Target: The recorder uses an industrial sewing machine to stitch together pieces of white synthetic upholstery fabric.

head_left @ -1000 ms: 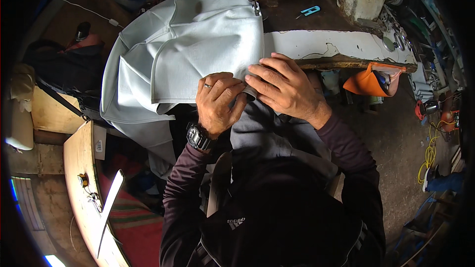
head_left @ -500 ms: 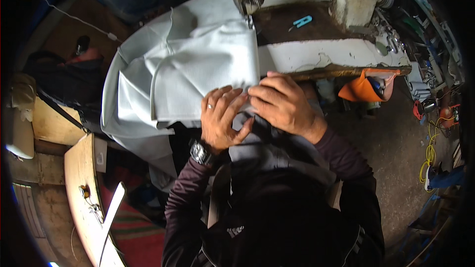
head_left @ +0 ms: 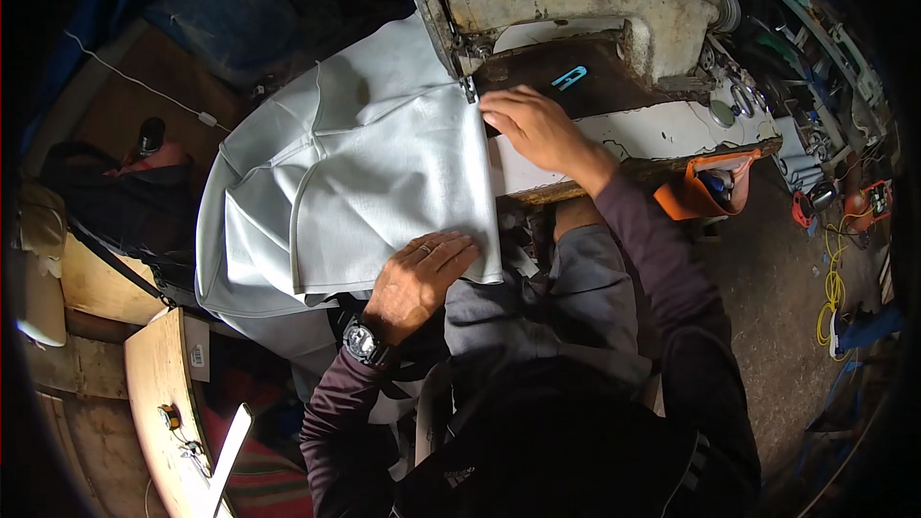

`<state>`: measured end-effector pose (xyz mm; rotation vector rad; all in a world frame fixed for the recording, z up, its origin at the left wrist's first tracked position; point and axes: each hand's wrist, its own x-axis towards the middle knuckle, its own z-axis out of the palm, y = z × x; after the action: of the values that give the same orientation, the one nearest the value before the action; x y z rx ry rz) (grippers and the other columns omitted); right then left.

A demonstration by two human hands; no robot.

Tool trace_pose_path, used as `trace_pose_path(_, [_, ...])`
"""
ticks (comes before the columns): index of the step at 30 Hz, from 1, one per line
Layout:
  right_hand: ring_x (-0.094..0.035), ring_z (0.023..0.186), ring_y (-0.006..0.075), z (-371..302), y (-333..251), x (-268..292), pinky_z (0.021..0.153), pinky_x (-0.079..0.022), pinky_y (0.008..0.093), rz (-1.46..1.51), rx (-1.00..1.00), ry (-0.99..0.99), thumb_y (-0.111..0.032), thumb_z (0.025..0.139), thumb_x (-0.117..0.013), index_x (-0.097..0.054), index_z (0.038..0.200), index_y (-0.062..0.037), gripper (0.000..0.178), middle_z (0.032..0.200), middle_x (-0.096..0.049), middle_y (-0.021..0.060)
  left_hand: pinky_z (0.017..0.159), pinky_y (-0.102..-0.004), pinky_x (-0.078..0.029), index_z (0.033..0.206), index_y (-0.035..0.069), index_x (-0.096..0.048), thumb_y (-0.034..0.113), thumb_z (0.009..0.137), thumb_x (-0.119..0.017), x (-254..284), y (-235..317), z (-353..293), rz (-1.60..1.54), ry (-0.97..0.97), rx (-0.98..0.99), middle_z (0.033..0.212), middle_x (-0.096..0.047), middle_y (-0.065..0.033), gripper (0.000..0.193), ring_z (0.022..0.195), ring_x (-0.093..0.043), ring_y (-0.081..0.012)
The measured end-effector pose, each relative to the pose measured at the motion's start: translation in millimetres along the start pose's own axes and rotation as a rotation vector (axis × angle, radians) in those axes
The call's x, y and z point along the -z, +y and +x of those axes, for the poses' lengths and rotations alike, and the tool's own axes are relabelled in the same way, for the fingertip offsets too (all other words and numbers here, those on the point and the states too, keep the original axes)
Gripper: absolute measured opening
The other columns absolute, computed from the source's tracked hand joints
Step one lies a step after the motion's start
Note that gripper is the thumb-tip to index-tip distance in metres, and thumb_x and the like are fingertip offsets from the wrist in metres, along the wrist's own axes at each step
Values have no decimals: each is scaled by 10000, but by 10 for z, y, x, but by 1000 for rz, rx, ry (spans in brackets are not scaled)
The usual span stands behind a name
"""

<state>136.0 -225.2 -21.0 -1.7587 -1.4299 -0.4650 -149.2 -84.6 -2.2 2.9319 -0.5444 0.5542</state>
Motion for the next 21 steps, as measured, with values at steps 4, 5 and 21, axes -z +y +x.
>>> trace_pose_path(4, [-653, 1265, 297, 46, 185, -114, 1105, -492, 451, -189, 34, -275, -214, 1062, -594, -722, 1224, 0, 297, 1331, -725, 144, 1114, -414, -554, 1263, 47, -714, 70, 866, -661, 58, -33, 30, 5, -69, -37, 1273, -706, -92, 402, 1229, -703, -271])
trace_pose_path(5, [-653, 1265, 297, -4, 128, -86, 1105, -492, 451, -164, 92, -237, -214, 1062, -594, -722, 1224, 0, 297, 1331, -725, 144, 1112, -412, -554, 1264, 47, -713, 69, 863, -663, 65, -35, 34, -4, -55, -26, 1269, -706, -93, 405, 1225, -704, -271])
trace_pose_path(21, [-612, 1232, 318, -714, -892, -34, 1084, -533, 464, -316, 127, -8, -130, 861, -669, -711, 1146, 50, 341, 1272, -681, 187, 936, -441, -598, 1192, 40, -778, 328, 956, -809, 529, -476, 738, -777, -444, 45, 1111, -796, -164, 373, 1030, -757, -372])
